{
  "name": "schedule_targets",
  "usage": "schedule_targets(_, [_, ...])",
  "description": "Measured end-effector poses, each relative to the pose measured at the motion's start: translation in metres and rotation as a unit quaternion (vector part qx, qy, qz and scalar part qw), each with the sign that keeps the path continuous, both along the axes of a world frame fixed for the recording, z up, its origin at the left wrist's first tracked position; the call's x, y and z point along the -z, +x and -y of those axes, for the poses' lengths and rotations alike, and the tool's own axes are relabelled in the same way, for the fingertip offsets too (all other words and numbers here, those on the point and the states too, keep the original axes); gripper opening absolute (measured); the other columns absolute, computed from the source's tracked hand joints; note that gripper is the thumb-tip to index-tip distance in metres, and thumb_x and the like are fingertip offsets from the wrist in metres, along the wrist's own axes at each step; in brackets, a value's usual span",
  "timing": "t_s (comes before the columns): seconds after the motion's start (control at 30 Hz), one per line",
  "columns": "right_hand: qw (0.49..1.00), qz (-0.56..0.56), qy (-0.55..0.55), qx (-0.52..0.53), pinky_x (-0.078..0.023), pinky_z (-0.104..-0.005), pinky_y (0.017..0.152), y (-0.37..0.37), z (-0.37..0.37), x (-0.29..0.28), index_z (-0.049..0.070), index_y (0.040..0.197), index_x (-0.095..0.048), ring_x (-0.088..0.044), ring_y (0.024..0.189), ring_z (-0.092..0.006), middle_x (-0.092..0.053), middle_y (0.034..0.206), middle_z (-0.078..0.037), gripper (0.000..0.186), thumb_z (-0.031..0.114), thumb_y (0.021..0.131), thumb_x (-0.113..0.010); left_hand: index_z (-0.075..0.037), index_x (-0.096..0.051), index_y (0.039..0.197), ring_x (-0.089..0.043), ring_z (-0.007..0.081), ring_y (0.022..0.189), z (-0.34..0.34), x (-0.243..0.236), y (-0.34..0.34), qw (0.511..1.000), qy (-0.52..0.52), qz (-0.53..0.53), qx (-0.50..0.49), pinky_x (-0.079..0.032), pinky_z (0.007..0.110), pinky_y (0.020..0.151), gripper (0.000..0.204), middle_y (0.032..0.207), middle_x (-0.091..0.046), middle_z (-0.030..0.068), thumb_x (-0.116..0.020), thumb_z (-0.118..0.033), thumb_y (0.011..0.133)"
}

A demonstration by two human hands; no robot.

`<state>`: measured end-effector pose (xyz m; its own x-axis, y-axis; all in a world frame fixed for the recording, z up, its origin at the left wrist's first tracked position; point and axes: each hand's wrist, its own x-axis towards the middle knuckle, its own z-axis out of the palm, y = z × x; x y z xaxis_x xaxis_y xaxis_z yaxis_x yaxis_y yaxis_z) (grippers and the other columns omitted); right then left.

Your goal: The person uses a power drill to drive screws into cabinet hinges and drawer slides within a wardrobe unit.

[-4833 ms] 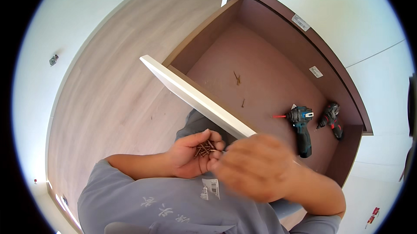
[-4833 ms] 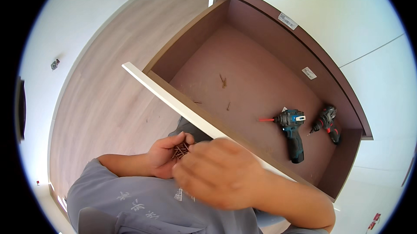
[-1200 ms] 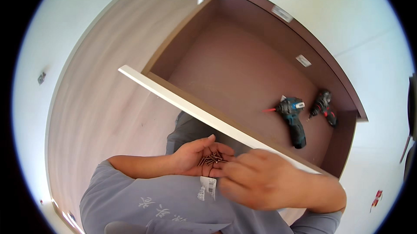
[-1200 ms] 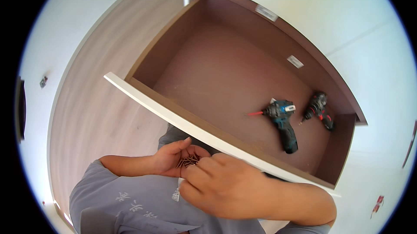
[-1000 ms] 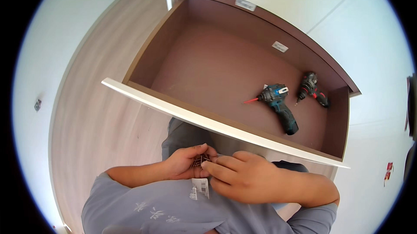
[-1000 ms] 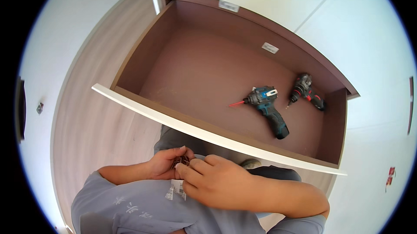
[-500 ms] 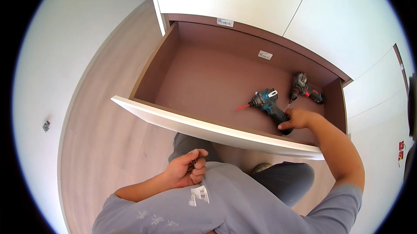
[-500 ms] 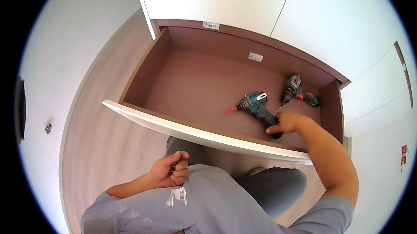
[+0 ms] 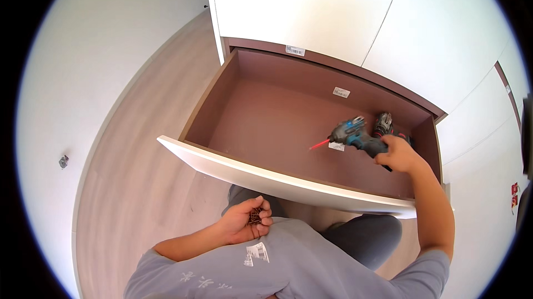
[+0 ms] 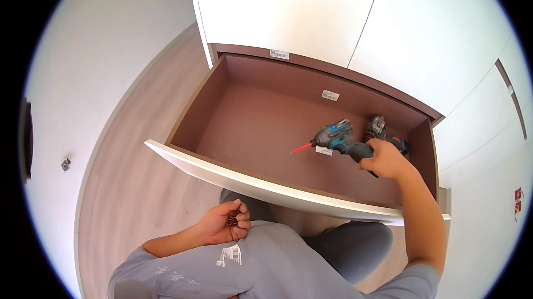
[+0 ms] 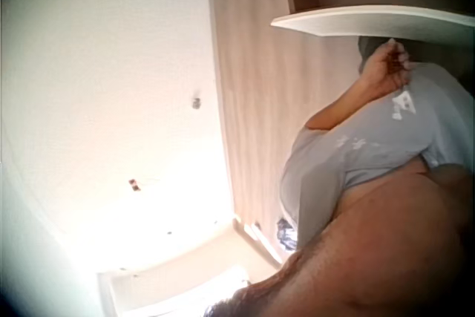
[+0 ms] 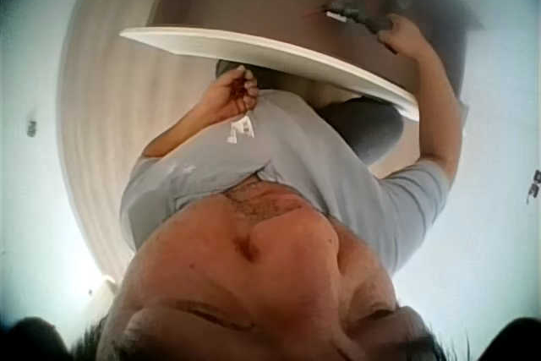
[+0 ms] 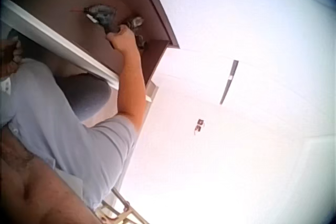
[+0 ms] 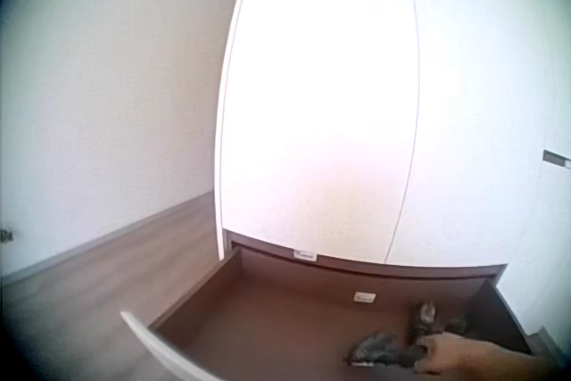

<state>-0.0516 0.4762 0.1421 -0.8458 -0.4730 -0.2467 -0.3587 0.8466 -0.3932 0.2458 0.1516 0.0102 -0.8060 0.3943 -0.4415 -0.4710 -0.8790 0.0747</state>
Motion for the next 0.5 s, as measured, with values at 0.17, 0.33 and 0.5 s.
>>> schedule_targets(0.17, [0.973, -0.075, -0.216, 0.023, -0.052, -0.0364, 0.076, 0.067, -0.022, -0.058, 0.0, 0.111, -0.061, -0.061, 0.082, -0.0238, -0.065, 0.093, -0.014, 0.051, 0.02, 0.067, -0.078, -0.01, -0.062, 0.106, -0.041, 0.0091, 0.068, -0.001, -0.011, -0.011, 0.997, -0.071, 0.008, 0.042, -0.035, 0.021, 0.054, 0.022, 0.081, -0.048, -0.0021, -0.055, -0.031, 0.105])
schedule_targets(0.33, [0.932, -0.277, -0.233, -0.035, -0.053, -0.0384, 0.079, 0.161, -0.033, -0.068, 0.001, 0.116, -0.059, -0.065, 0.084, -0.0307, -0.065, 0.098, -0.016, 0.059, 0.013, 0.063, -0.079, -0.008, -0.061, 0.108, -0.041, 0.0063, 0.065, 0.014, 0.0, -0.034, 0.991, -0.118, -0.023, 0.066, -0.032, 0.018, 0.051, 0.021, 0.08, -0.048, -0.0041, -0.054, -0.027, 0.105])
schedule_targets(0.5, [0.935, -0.295, -0.179, -0.077, -0.055, -0.043, 0.079, 0.219, -0.037, -0.046, 0.001, 0.117, -0.06, -0.067, 0.088, -0.0376, -0.067, 0.103, -0.017, 0.062, 0.013, 0.06, -0.084, -0.004, -0.062, 0.11, -0.041, 0.0075, 0.064, 0.022, 0.0, -0.043, 0.978, -0.178, -0.059, 0.087, -0.033, 0.019, 0.052, 0.026, 0.079, -0.049, -0.0033, -0.052, -0.028, 0.106])
